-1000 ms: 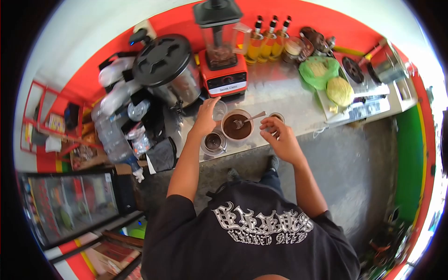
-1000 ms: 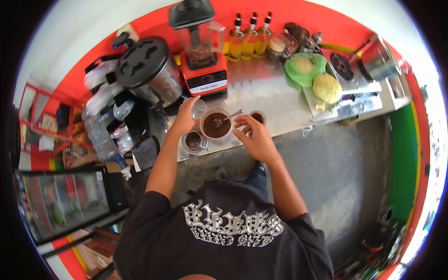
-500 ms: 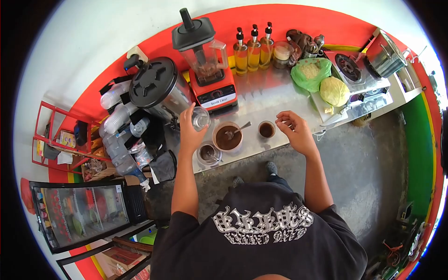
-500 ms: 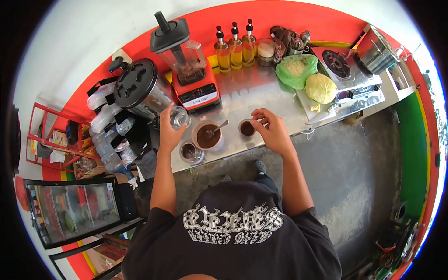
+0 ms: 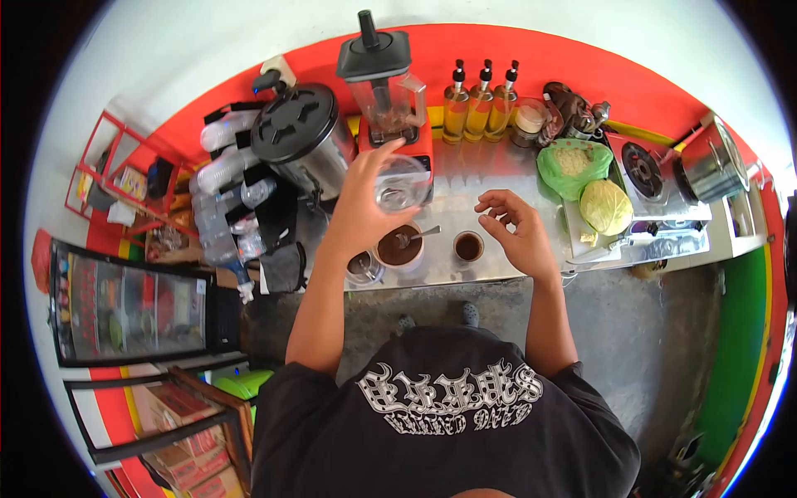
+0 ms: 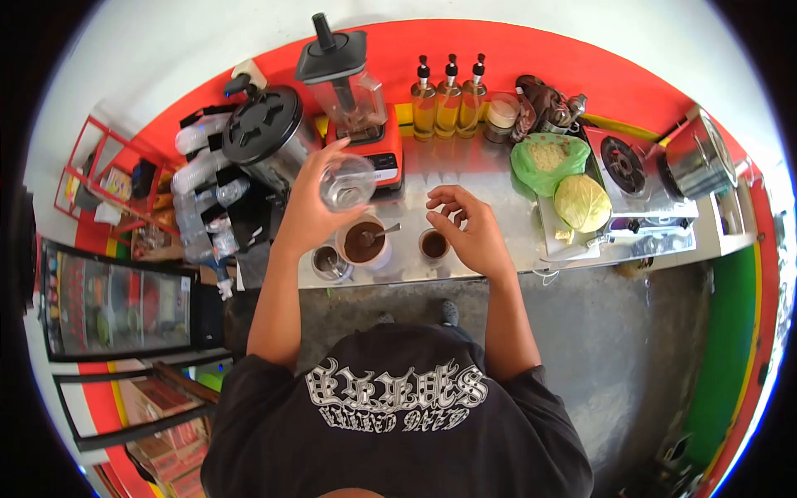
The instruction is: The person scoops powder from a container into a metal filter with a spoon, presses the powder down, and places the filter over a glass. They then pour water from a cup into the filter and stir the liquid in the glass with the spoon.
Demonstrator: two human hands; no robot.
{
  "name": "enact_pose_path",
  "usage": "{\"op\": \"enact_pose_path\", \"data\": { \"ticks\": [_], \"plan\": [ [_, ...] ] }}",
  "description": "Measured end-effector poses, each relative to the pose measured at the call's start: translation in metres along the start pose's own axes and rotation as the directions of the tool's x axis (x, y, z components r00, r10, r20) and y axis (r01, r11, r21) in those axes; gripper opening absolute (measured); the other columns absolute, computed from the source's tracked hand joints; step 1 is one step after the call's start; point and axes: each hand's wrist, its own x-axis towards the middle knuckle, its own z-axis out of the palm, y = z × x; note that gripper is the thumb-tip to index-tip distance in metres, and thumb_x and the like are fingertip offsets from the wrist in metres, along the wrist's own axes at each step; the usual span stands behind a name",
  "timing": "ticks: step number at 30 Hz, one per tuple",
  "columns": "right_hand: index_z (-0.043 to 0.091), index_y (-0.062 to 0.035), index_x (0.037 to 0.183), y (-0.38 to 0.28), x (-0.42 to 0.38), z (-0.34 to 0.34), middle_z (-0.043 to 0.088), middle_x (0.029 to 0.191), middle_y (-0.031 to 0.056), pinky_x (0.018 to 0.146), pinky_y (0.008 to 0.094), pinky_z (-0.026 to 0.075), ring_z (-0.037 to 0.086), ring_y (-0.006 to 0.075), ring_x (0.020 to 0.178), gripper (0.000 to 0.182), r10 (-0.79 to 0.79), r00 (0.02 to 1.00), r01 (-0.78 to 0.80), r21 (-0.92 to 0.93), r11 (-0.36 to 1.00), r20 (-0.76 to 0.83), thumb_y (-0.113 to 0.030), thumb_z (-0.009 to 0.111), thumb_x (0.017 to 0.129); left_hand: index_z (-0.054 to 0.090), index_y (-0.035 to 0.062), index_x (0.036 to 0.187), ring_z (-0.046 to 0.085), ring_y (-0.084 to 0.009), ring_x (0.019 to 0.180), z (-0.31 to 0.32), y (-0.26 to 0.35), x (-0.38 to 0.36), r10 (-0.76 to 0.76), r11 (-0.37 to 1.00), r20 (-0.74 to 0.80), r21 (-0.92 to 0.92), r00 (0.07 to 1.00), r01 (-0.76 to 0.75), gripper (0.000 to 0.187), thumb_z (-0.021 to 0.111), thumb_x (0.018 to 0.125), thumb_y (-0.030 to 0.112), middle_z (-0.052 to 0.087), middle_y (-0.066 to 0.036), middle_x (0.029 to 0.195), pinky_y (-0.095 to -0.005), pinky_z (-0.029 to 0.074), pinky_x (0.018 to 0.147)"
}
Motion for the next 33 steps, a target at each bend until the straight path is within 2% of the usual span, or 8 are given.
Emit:
{"op": "enact_pose_path", "data": {
  "ticks": [5, 7, 13, 15, 17, 22, 27, 33],
  "plan": [
    [0.061, -0.0043, 0.138, 0.006, 0.003, -0.016, 0.070, 0.128, 0.0062, 0.090, 0.0325, 0.049, 0.062, 0.0165, 0.111, 0.056, -0.089, 0.993, 0.090, -0.014, 0.996, 0.075, -0.010, 0.083, 0.087, 0.047, 0.0168, 0.157, 0.059, -0.0292, 0.129, 0.046, 0.040, 0.023, -0.008, 0.996, 0.042, -0.087, 0.999, 0.012, 0.098, 0.093, 0.071, 0.010, 0.058, -0.011, 0.135, -0.0434, 0.047, 0.110],
    [0.056, -0.0054, 0.146, 0.019, 0.003, -0.023, 0.064, 0.140, 0.0094, 0.096, 0.0380, 0.050, 0.061, 0.0233, 0.122, 0.074, -0.159, 0.987, 0.161, -0.101, 0.982, 0.032, -0.012, 0.087, 0.080, 0.047, 0.0168, 0.157, 0.056, -0.0309, 0.131, 0.070, 0.047, 0.032, 0.089, 0.990, 0.096, -0.114, 0.991, -0.078, 0.097, 0.093, 0.071, 0.012, 0.057, -0.013, 0.134, -0.0434, 0.045, 0.112],
    [0.045, -0.0036, 0.154, 0.078, 0.012, -0.040, 0.061, 0.143, 0.0147, 0.114, 0.0434, 0.043, 0.057, 0.0280, 0.134, 0.094, -0.187, 0.982, 0.187, -0.018, 0.982, -0.019, -0.012, 0.089, 0.072, 0.046, 0.0159, 0.155, 0.053, -0.0360, 0.128, 0.157, 0.042, 0.035, 0.014, 0.976, 0.071, -0.218, 0.997, 0.002, 0.094, 0.092, 0.073, 0.017, 0.055, -0.016, 0.133, -0.0472, 0.043, 0.111],
    [0.043, -0.0021, 0.154, 0.098, 0.012, -0.039, 0.061, 0.142, 0.0147, 0.117, 0.0445, 0.041, 0.057, 0.0288, 0.135, 0.095, -0.174, 0.985, 0.174, -0.028, 0.984, -0.007, -0.014, 0.090, 0.073, 0.046, 0.0159, 0.155, 0.052, -0.0362, 0.129, 0.180, 0.040, 0.030, -0.021, 0.972, 0.082, -0.230, 0.996, 0.040, 0.094, 0.093, 0.073, 0.017, 0.055, -0.016, 0.133, -0.0467, 0.043, 0.111],
    [0.043, -0.0012, 0.154, 0.120, 0.010, -0.037, 0.060, 0.141, 0.0135, 0.118, 0.0441, 0.041, 0.057, 0.0284, 0.134, 0.094, -0.169, 0.984, 0.173, 0.091, 0.981, -0.048, -0.016, 0.091, 0.074, 0.046, 0.0146, 0.155, 0.052, -0.0356, 0.131, 0.197, 0.035, 0.024, -0.066, 0.971, 0.105, -0.224, 0.992, 0.088, 0.095, 0.093, 0.073, 0.016, 0.054, -0.016, 0.136, -0.0461, 0.043, 0.112],
    [0.046, -0.0012, 0.148, 0.163, 0.002, -0.035, 0.062, 0.133, 0.0127, 0.112, 0.0413, 0.046, 0.059, 0.0263, 0.128, 0.088, -0.083, 0.996, 0.075, 0.242, 0.967, 0.020, -0.015, 0.093, 0.074, 0.042, 0.0130, 0.159, 0.049, -0.0360, 0.139, 0.209, 0.021, -0.003, -0.222, 0.884, 0.184, -0.377, 0.958, 0.277, 0.101, 0.094, 0.073, 0.015, 0.050, -0.016, 0.147, -0.0455, 0.041, 0.118],
    [0.049, -0.0026, 0.146, 0.180, -0.003, -0.030, 0.065, 0.124, 0.0122, 0.105, 0.0402, 0.050, 0.063, 0.0248, 0.118, 0.086, -0.058, 0.997, 0.058, 0.001, 0.998, 0.046, -0.005, 0.092, 0.071, 0.039, 0.0131, 0.161, 0.045, -0.0366, 0.145, 0.207, 0.001, -0.054, -0.381, 0.857, 0.196, -0.291, 0.904, 0.424, 0.100, 0.092, 0.075, 0.014, 0.048, -0.017, 0.152, -0.0460, 0.039, 0.120],
    [0.056, -0.0033, 0.141, 0.198, -0.005, -0.024, 0.069, 0.122, 0.0152, 0.098, 0.0409, 0.054, 0.069, 0.0298, 0.112, 0.077, 0.030, 0.994, -0.018, -0.115, 0.993, 0.109, -0.006, 0.089, 0.072, 0.039, 0.0096, 0.159, 0.043, -0.0373, 0.147, 0.219, -0.020, -0.114, -0.489, 0.851, 0.054, -0.188, 0.871, 0.490, 0.091, 0.085, 0.080, 0.010, 0.046, -0.018, 0.156, -0.0461, 0.035, 0.123]
  ]
}}
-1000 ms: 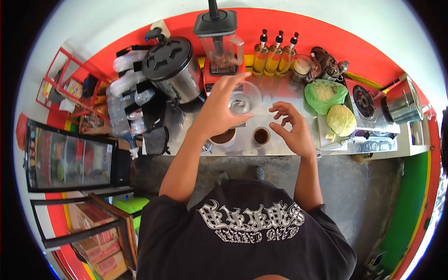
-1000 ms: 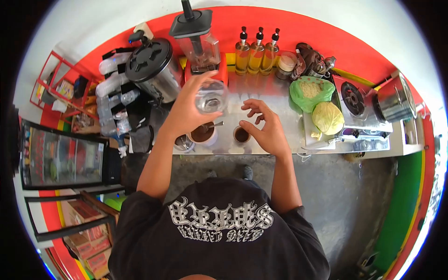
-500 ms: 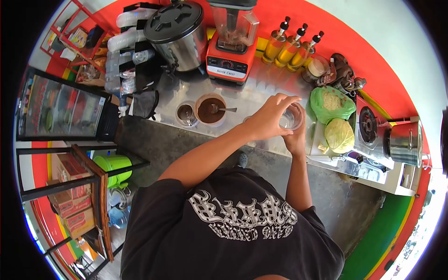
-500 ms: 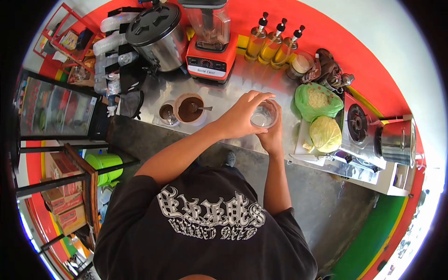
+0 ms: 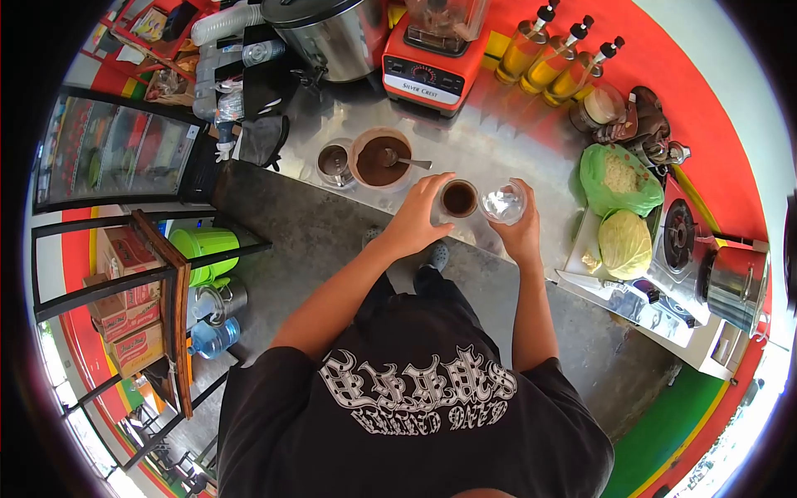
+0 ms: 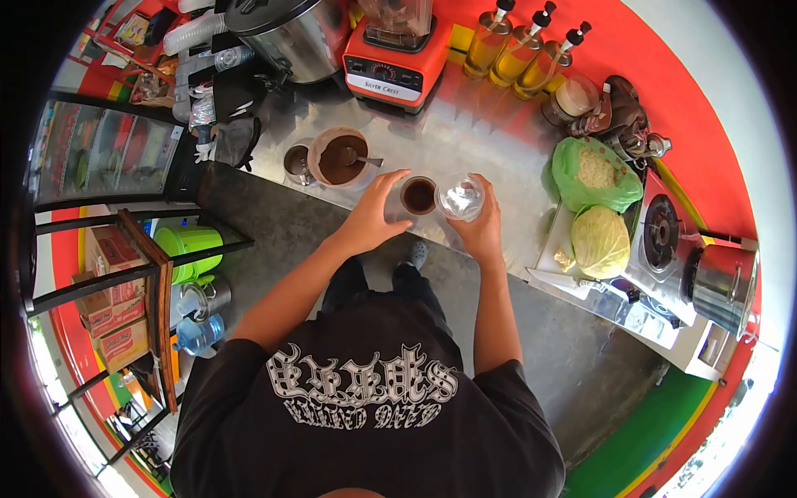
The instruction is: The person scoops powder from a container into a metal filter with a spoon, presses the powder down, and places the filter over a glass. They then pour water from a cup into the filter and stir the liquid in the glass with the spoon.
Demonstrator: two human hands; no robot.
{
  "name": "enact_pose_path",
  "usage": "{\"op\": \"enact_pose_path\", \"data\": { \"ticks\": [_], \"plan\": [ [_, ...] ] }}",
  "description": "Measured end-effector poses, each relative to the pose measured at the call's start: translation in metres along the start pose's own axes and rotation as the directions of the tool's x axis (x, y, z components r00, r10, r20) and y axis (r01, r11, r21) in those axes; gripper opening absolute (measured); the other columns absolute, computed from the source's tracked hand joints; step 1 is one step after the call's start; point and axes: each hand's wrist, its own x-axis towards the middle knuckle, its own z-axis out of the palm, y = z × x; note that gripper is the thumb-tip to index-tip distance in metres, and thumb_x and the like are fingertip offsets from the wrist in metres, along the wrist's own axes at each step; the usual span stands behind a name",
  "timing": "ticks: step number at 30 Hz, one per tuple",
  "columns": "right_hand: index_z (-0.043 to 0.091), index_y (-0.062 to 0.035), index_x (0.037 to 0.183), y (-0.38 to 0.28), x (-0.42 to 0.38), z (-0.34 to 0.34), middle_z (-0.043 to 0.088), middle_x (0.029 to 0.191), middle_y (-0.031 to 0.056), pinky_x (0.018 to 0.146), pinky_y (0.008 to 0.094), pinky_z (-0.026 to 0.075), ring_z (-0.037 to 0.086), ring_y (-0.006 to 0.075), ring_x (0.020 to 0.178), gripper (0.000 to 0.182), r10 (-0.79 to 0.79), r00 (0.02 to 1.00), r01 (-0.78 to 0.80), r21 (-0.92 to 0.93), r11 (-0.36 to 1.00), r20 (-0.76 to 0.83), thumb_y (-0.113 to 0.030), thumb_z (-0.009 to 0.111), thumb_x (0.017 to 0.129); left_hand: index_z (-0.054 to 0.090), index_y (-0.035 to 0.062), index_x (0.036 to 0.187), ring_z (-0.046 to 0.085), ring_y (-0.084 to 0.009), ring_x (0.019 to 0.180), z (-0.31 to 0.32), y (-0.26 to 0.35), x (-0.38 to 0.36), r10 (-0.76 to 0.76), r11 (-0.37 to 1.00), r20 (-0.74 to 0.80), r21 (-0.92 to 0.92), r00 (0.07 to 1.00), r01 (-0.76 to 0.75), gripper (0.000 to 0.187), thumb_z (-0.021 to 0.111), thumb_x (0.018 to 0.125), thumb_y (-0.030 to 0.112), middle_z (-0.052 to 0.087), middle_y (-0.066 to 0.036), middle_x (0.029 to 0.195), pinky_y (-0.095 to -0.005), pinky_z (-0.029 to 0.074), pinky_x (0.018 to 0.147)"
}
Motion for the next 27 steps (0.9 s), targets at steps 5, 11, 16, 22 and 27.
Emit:
{"op": "enact_pose_path", "data": {
  "ticks": [5, 11, 16, 22, 27],
  "plan": [
    [0.056, -0.0065, 0.143, 0.001, -0.004, 0.004, 0.069, 0.126, 0.0158, 0.103, 0.0444, 0.049, 0.066, 0.0341, 0.118, 0.076, 0.028, 0.999, -0.023, -0.110, 0.994, 0.041, -0.013, 0.089, 0.074, 0.038, 0.0090, 0.160, 0.045, -0.0335, 0.147, 0.002, -0.019, -0.016, -0.076, 0.997, -0.013, -0.017, 0.997, 0.076, 0.090, 0.084, 0.082, 0.009, 0.046, -0.016, 0.157, -0.0465, 0.040, 0.120],
    [0.056, -0.0115, 0.146, -0.006, -0.009, 0.004, 0.067, 0.129, 0.0128, 0.109, 0.0463, 0.040, 0.061, 0.0346, 0.122, 0.075, -0.015, 0.998, 0.034, -0.294, 0.955, 0.067, -0.017, 0.087, 0.078, 0.037, 0.0094, 0.160, 0.051, -0.0314, 0.143, 0.009, -0.035, -0.023, -0.135, 0.988, 0.002, -0.072, 0.991, 0.135, 0.090, 0.084, 0.083, 0.007, 0.048, -0.012, 0.158, -0.0456, 0.048, 0.113],
    [0.057, -0.0119, 0.145, -0.015, -0.008, 0.005, 0.066, 0.125, 0.0125, 0.108, 0.0465, 0.040, 0.061, 0.0350, 0.120, 0.074, -0.033, 0.996, 0.062, -0.383, 0.922, 0.083, -0.016, 0.087, 0.077, 0.037, 0.0094, 0.160, 0.056, -0.0332, 0.137, 0.011, -0.035, -0.025, -0.154, 0.980, 0.000, -0.127, 0.988, 0.153, 0.089, 0.083, 0.084, 0.007, 0.051, -0.014, 0.156, -0.0451, 0.049, 0.111],
    [0.058, -0.0121, 0.145, -0.011, -0.006, 0.005, 0.068, 0.123, 0.0122, 0.105, 0.0466, 0.042, 0.064, 0.0337, 0.116, 0.074, -0.127, 0.986, 0.164, -0.461, 0.872, 0.109, -0.021, 0.088, 0.079, 0.039, 0.0109, 0.160, 0.060, -0.0331, 0.131, 0.010, -0.035, -0.026, -0.197, 0.967, 0.016, -0.165, 0.980, 0.196, 0.088, 0.083, 0.084, 0.006, 0.056, -0.019, 0.147, -0.0444, 0.052, 0.108],
    [0.058, -0.0136, 0.146, -0.018, -0.004, 0.006, 0.065, 0.128, 0.0117, 0.109, 0.0477, 0.040, 0.060, 0.0342, 0.122, 0.076, -0.045, 0.988, 0.111, -0.486, 0.867, 0.145, -0.014, 0.088, 0.076, 0.040, 0.0121, 0.159, 0.062, -0.0312, 0.125, 0.008, -0.036, -0.028, -0.232, 0.956, 0.037, -0.176, 0.972, 0.235, 0.087, 0.084, 0.084, 0.006, 0.058, -0.018, 0.144, -0.0432, 0.053, 0.106]
  ]
}}
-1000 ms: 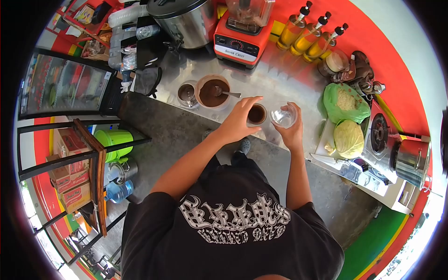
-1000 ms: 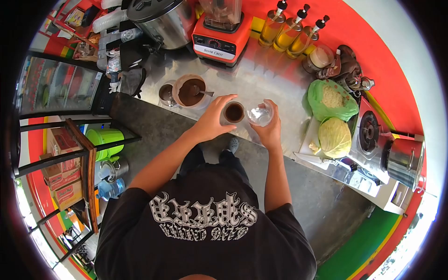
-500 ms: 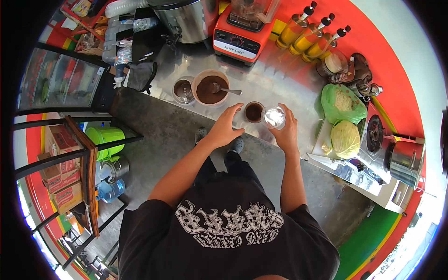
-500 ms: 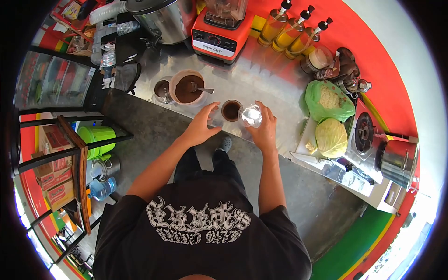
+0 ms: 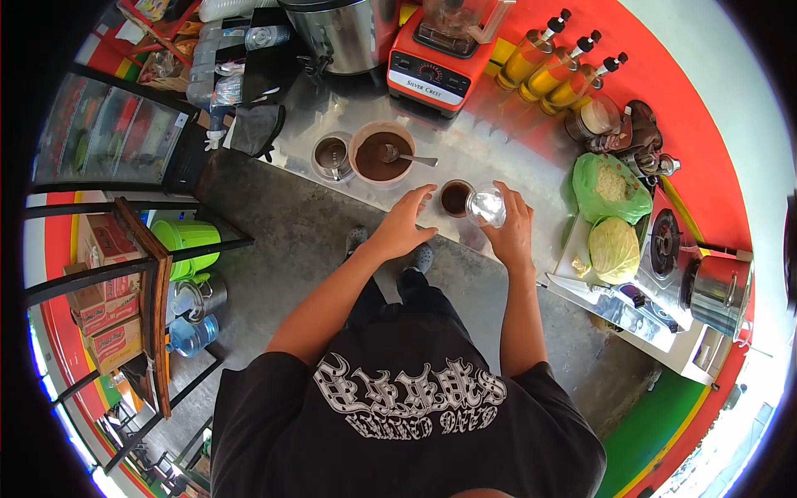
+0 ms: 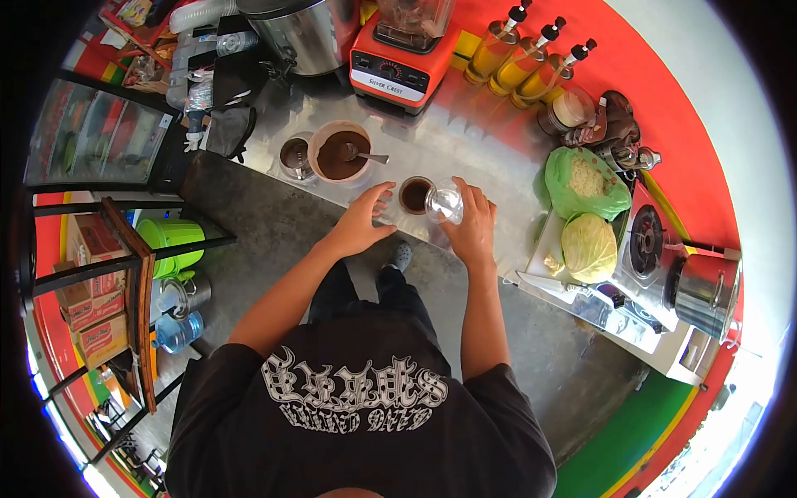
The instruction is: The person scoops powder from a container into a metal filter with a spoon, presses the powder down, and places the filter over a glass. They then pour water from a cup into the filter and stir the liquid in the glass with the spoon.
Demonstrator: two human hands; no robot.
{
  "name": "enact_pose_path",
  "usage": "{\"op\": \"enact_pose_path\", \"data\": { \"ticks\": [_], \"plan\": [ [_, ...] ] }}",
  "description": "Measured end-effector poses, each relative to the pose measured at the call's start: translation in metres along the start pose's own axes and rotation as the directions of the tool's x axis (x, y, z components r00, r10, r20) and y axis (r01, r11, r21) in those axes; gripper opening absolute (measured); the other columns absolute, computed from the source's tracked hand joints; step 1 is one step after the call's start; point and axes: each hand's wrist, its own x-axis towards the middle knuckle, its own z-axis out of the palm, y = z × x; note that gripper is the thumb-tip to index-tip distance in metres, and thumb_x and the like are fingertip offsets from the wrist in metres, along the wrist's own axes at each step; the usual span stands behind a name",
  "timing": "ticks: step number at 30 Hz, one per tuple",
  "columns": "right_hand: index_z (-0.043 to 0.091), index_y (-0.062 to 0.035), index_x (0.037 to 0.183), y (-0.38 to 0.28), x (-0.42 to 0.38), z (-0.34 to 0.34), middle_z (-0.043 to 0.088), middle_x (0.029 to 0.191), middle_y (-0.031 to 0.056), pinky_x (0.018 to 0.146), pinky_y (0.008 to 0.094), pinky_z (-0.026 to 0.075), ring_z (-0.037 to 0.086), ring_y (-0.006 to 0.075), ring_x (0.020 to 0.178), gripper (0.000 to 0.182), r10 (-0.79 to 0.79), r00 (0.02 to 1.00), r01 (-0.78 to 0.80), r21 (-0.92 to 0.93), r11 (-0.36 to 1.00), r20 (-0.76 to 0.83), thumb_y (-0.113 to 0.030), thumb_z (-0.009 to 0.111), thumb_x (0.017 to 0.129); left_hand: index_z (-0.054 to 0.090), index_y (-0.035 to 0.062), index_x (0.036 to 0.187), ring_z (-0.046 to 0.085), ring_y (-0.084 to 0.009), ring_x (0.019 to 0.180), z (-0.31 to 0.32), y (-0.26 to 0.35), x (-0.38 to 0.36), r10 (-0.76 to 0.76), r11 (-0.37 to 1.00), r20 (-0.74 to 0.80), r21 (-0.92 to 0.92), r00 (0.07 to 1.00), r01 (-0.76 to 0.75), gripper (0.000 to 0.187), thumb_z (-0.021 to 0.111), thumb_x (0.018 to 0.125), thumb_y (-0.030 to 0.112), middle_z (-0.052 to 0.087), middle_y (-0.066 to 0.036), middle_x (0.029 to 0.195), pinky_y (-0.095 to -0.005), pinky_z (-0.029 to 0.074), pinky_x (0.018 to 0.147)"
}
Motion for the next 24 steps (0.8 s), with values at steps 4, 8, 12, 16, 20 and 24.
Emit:
{"op": "enact_pose_path", "data": {
  "ticks": [4, 8, 12, 16, 20, 24],
  "plan": [
    [0.058, -0.0117, 0.145, -0.003, 0.003, -0.004, 0.067, 0.125, 0.0121, 0.105, 0.0459, 0.041, 0.063, 0.0337, 0.117, 0.072, -0.076, 0.996, 0.075, -0.045, 0.996, -0.036, -0.019, 0.087, 0.079, 0.041, 0.0128, 0.159, 0.062, -0.0300, 0.123, -0.003, 0.001, 0.000, 0.007, 1.000, -0.008, 0.019, 1.000, -0.007, 0.087, 0.084, 0.084, 0.005, 0.058, -0.017, 0.144, -0.0426, 0.053, 0.105],
    [0.056, -0.0150, 0.147, -0.004, 0.005, -0.006, 0.064, 0.129, 0.0110, 0.109, 0.0467, 0.040, 0.060, 0.0320, 0.122, 0.077, -0.067, 0.998, 0.066, -0.058, 0.996, -0.008, -0.013, 0.087, 0.076, 0.043, 0.0137, 0.157, 0.062, -0.0285, 0.121, -0.005, 0.004, 0.003, 0.020, 0.999, 0.005, 0.037, 1.000, -0.020, 0.086, 0.085, 0.083, 0.005, 0.056, -0.015, 0.144, -0.0417, 0.053, 0.105],
    [0.056, -0.0149, 0.148, -0.007, 0.007, -0.010, 0.064, 0.129, 0.0106, 0.109, 0.0466, 0.040, 0.060, 0.0315, 0.122, 0.077, -0.078, 0.997, 0.077, -0.075, 0.994, -0.017, -0.012, 0.086, 0.076, 0.044, 0.0140, 0.157, 0.062, -0.0280, 0.119, -0.007, 0.003, 0.007, 0.046, 0.998, 0.008, 0.044, 0.999, -0.047, 0.086, 0.085, 0.082, 0.005, 0.055, -0.014, 0.143, -0.0411, 0.053, 0.105],
    [0.058, -0.0126, 0.146, -0.009, 0.008, -0.014, 0.065, 0.129, 0.0123, 0.108, 0.0453, 0.040, 0.060, 0.0332, 0.121, 0.074, -0.102, 0.994, 0.099, -0.088, 0.991, -0.033, -0.014, 0.087, 0.078, 0.044, 0.0139, 0.156, 0.062, -0.0278, 0.118, -0.007, 0.003, 0.009, 0.061, 0.997, 0.001, 0.055, 0.998, -0.061, 0.086, 0.086, 0.081, 0.005, 0.055, -0.014, 0.142, -0.0411, 0.054, 0.104],
    [0.058, -0.0129, 0.146, -0.012, 0.008, -0.019, 0.065, 0.129, 0.0120, 0.109, 0.0453, 0.040, 0.060, 0.0333, 0.122, 0.074, -0.103, 0.994, 0.100, -0.090, 0.991, -0.035, -0.014, 0.087, 0.078, 0.044, 0.0139, 0.156, 0.063, -0.0277, 0.118, -0.007, 0.004, 0.010, 0.046, 0.998, 0.008, 0.053, 0.999, -0.046, 0.086, 0.086, 0.081, 0.005, 0.056, -0.014, 0.142, -0.0412, 0.054, 0.104],
    [0.058, -0.0121, 0.146, -0.014, 0.008, -0.023, 0.065, 0.128, 0.0120, 0.109, 0.0450, 0.040, 0.060, 0.0333, 0.122, 0.073, -0.119, 0.992, 0.115, -0.092, 0.989, -0.049, -0.014, 0.087, 0.078, 0.045, 0.0140, 0.156, 0.063, -0.0276, 0.118, -0.006, 0.002, 0.011, 0.060, 0.996, 0.010, 0.061, 0.998, -0.060, 0.086, 0.087, 0.081, 0.005, 0.056, -0.014, 0.141, -0.0408, 0.053, 0.103]
  ]
}}
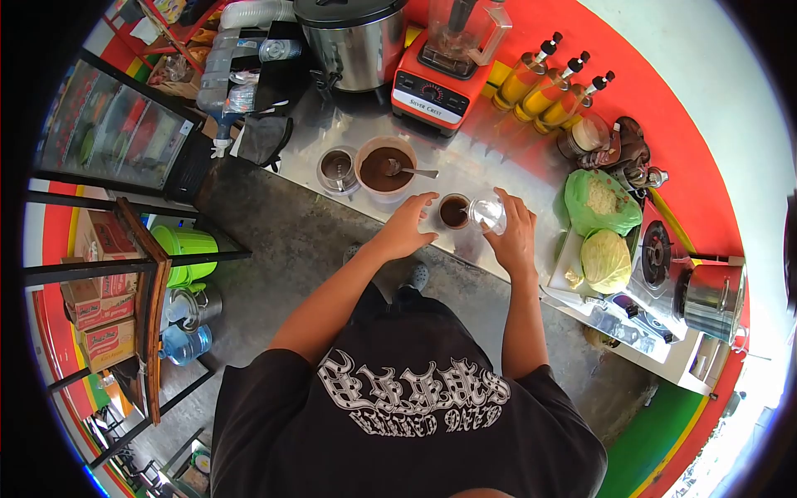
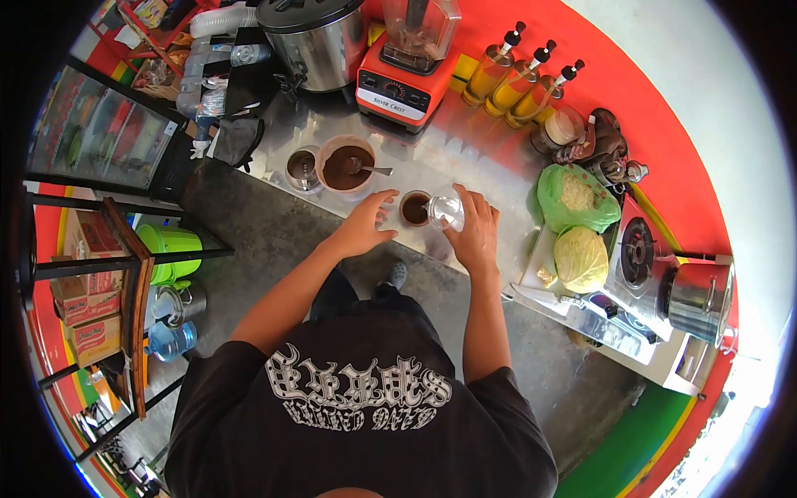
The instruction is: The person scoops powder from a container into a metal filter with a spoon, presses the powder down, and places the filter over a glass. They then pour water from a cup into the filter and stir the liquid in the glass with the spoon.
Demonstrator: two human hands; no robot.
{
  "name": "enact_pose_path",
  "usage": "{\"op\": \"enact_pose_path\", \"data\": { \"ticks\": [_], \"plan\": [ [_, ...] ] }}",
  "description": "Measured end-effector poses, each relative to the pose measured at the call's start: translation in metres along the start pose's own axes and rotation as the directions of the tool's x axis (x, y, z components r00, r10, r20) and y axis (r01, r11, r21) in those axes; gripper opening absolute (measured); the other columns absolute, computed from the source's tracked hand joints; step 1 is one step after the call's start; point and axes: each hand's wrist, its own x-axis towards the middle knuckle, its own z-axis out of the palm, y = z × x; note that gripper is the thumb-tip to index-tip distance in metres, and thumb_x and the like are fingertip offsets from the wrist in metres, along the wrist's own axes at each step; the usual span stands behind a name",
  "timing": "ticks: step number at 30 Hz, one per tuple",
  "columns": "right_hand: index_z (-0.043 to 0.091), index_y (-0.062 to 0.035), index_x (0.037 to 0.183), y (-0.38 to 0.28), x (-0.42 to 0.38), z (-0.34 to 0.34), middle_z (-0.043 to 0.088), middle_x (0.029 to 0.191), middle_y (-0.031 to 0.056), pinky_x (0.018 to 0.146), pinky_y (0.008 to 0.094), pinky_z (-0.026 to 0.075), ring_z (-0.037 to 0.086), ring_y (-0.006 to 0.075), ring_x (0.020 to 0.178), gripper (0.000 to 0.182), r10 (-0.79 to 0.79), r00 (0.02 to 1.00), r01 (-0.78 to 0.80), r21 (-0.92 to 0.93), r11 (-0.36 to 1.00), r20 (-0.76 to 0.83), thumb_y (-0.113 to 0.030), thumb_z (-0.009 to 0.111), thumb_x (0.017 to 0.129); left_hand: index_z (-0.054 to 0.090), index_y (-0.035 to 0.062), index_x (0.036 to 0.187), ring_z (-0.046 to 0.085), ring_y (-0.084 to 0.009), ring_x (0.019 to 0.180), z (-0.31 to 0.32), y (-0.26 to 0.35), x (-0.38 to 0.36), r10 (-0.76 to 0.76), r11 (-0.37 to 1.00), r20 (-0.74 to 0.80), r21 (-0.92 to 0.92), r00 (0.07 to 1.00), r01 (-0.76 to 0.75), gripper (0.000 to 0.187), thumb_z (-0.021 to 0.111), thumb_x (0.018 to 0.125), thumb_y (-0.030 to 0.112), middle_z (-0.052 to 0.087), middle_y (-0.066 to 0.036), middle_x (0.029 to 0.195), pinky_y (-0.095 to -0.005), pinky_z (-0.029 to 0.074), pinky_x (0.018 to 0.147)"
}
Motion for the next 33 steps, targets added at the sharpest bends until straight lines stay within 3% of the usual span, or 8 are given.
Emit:
{"op": "enact_pose_path", "data": {
  "ticks": [16, 24, 33],
  "plan": [
    [0.056, -0.0147, 0.148, -0.002, 0.001, -0.008, 0.064, 0.129, 0.0111, 0.109, 0.0469, 0.039, 0.059, 0.0315, 0.122, 0.074, -0.027, 1.000, 0.027, -0.006, 1.000, -0.003, -0.015, 0.085, 0.081, 0.047, 0.0145, 0.155, 0.063, -0.0272, 0.117, 0.003, -0.006, 0.006, 0.008, 1.000, -0.021, -0.019, 1.000, -0.009, 0.085, 0.087, 0.080, 0.006, 0.056, -0.015, 0.141, -0.0410, 0.053, 0.104],
    [0.055, -0.0185, 0.150, 0.018, -0.014, 0.016, 0.063, 0.129, 0.0086, 0.109, 0.0495, 0.038, 0.061, 0.0299, 0.121, 0.076, 0.033, 0.998, -0.031, -0.034, 0.999, 0.045, -0.016, 0.085, 0.080, 0.041, 0.0125, 0.158, 0.064, -0.0253, 0.116, -0.009, 0.007, 0.009, -0.085, 0.996, 0.121, -0.030, 0.989, 0.089, 0.090, 0.087, 0.081, 0.009, 0.060, -0.014, 0.138, -0.0401, 0.055, 0.103],
    [0.056, -0.0185, 0.149, 0.015, -0.016, 0.016, 0.064, 0.130, 0.0088, 0.107, 0.0465, 0.038, 0.063, 0.0307, 0.119, 0.075, 0.003, 1.000, -0.003, -0.050, 0.999, 0.017, -0.015, 0.084, 0.080, 0.037, 0.0107, 0.159, 0.064, -0.0258, 0.116, -0.005, 0.009, 0.015, -0.088, 0.995, 0.141, -0.044, 0.986, 0.095, 0.091, 0.087, 0.083, 0.010, 0.062, -0.014, 0.138, -0.0402, 0.054, 0.105]
  ]
}}
